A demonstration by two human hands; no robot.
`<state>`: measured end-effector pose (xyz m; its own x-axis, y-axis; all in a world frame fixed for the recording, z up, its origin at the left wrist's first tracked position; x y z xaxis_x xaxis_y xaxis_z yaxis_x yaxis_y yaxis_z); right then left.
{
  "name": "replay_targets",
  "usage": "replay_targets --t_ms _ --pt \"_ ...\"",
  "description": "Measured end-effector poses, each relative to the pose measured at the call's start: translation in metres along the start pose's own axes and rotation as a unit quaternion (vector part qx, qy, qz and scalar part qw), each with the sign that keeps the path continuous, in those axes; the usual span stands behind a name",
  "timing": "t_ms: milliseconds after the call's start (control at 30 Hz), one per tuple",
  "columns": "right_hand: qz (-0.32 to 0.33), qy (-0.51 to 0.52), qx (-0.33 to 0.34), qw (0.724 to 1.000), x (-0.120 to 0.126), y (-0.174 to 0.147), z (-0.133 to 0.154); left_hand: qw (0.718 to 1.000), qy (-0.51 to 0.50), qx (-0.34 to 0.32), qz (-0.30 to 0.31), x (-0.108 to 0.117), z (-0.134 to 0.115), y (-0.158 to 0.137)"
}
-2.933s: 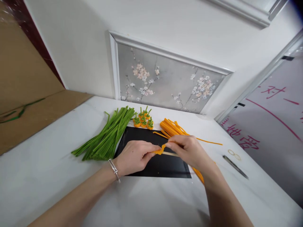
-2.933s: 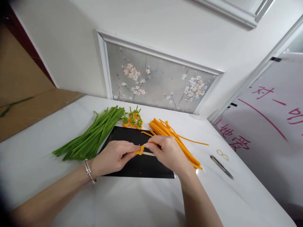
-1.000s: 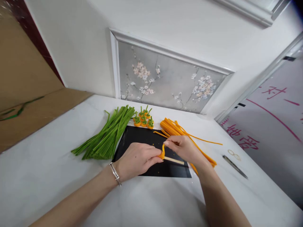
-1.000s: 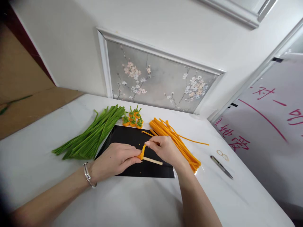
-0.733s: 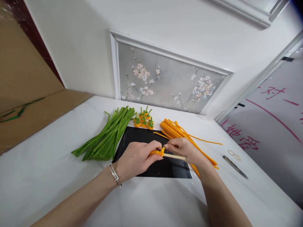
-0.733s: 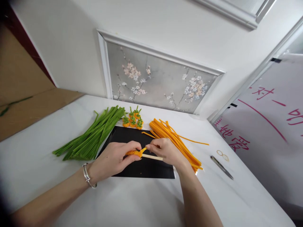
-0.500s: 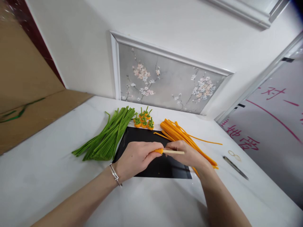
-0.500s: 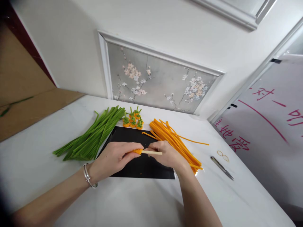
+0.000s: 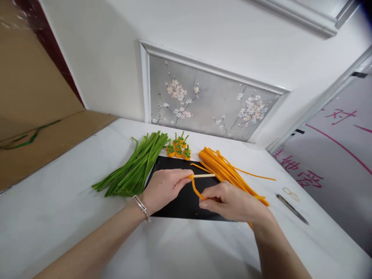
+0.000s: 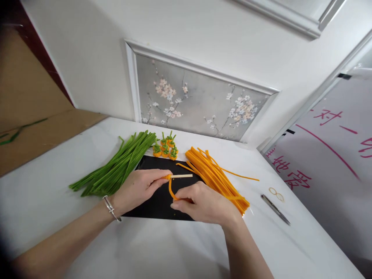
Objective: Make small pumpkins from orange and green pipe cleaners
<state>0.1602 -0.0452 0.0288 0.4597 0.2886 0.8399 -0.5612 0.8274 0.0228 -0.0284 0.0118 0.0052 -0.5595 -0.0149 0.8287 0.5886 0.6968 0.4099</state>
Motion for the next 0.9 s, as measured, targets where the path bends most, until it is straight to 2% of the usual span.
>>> replay_targets --t_ms 133,233,400,567,767,900 --pt "-0.047 -0.02 0.036 0.998 0.005 -0.001 0.005 0.999 0.025 0.006 0.023 -0.002 -0.001 0.001" --pt "-0.094 -0.017 0.037 0.995 0.008 -0.001 0.004 0.998 0.048 -0.001 0.047 -0.004 -0.002 0.0" --pt "-0.18 0.0 0.017 0.983 0.011 0.003 -0.001 0.993 0.066 -0.05 0.083 -0.01 -0.003 -0.002" --pt "-0.25 0.013 -0.038 0.967 0.015 0.008 -0.021 0.99 0.076 -0.098 0.071 -0.011 -0.01 -0.002" --pt "-0.233 0.035 -0.093 0.967 0.011 0.015 -0.048 0.99 0.073 -0.114 0.047 -0.006 -0.02 -0.001" --pt "-0.193 0.032 -0.083 0.977 0.007 0.016 -0.052 0.993 0.055 -0.103 0.023 -0.005 -0.019 -0.002"
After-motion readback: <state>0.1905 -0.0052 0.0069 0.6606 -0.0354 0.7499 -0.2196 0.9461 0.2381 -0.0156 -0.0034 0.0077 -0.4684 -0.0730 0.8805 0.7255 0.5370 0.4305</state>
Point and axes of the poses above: each hand's wrist, its own y-axis towards the middle knuckle, its own x-axis out of the back of the hand, z = x × y, the point moved 2 cm from there along y, towards the middle knuckle, and after that the axes turned 1 degree about -y, right-handed, at the moved point
